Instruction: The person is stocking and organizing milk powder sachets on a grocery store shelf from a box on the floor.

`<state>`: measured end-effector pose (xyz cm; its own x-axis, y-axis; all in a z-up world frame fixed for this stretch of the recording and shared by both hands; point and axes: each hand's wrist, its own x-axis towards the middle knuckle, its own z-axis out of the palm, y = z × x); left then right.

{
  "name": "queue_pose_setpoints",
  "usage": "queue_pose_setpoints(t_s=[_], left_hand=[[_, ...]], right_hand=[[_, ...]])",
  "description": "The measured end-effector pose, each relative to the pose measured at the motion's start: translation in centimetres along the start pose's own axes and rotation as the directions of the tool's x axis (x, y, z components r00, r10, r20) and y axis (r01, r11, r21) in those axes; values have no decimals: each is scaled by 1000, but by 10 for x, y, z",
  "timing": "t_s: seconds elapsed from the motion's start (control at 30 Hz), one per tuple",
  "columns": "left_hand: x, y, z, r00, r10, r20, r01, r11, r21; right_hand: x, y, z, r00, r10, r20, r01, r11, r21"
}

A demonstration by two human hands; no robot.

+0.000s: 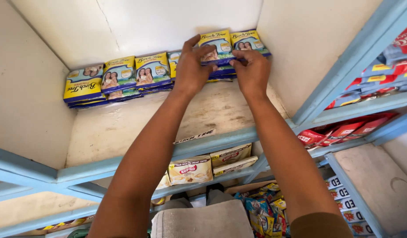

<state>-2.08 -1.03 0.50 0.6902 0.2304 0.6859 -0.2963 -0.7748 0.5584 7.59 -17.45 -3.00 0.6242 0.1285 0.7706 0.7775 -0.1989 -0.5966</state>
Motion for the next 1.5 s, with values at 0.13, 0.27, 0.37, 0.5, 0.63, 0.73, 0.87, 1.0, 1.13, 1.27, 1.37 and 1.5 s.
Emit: queue_pose_setpoints(t_s=[0.13, 0.27, 0.37, 0.5, 0.63, 0.73, 0.87, 1.0, 1.13, 1.27, 1.37, 1.5], left_hand=[[-5, 5, -3, 994, 106, 26, -109, 987, 116], [-9, 12, -8, 997, 64, 36, -69, 982, 175], [-7, 15, -14, 998, 44, 35, -50, 975, 215], [-4, 22, -20, 998, -31, 62, 15, 971, 237], [-3, 17, -19, 997, -40, 59, 27, 976, 215], [-2, 13, -17, 997, -51, 60, 41, 987, 153], [-1, 5, -14, 997, -23, 71, 10, 985, 175], [-1, 5, -14, 996, -22, 83, 4, 978, 211], [-1, 1, -12, 994, -49, 101, 27, 977, 213], [0, 7, -17, 990, -18, 137, -19, 964, 265], [3, 14, -28, 988, -26, 154, -16, 964, 267], [6, 19, -43, 994, -35, 107, 9, 972, 235]], right_hand=[[-2, -25, -12, 998, -43, 35, 47, 992, -117], [-7, -48, -14, 993, -40, 110, 79, 922, -379], [6, -64, -18, 954, -154, 256, 275, 788, -551], [29, -58, -7, 800, -28, 599, 447, 693, -566], [47, -58, 2, 718, 106, 687, 456, 674, -581], [55, -61, 7, 634, 241, 735, 355, 754, -554], [56, -52, 16, 618, 294, 729, 386, 694, -607], [56, -49, 20, 620, 313, 720, 401, 662, -633], [53, -48, 24, 630, 326, 705, 392, 649, -652], [49, -48, 18, 669, 283, 687, 378, 667, -643], [40, -56, 8, 734, 215, 644, 362, 678, -639], [5, -87, -19, 804, 4, 595, 403, 731, -550]])
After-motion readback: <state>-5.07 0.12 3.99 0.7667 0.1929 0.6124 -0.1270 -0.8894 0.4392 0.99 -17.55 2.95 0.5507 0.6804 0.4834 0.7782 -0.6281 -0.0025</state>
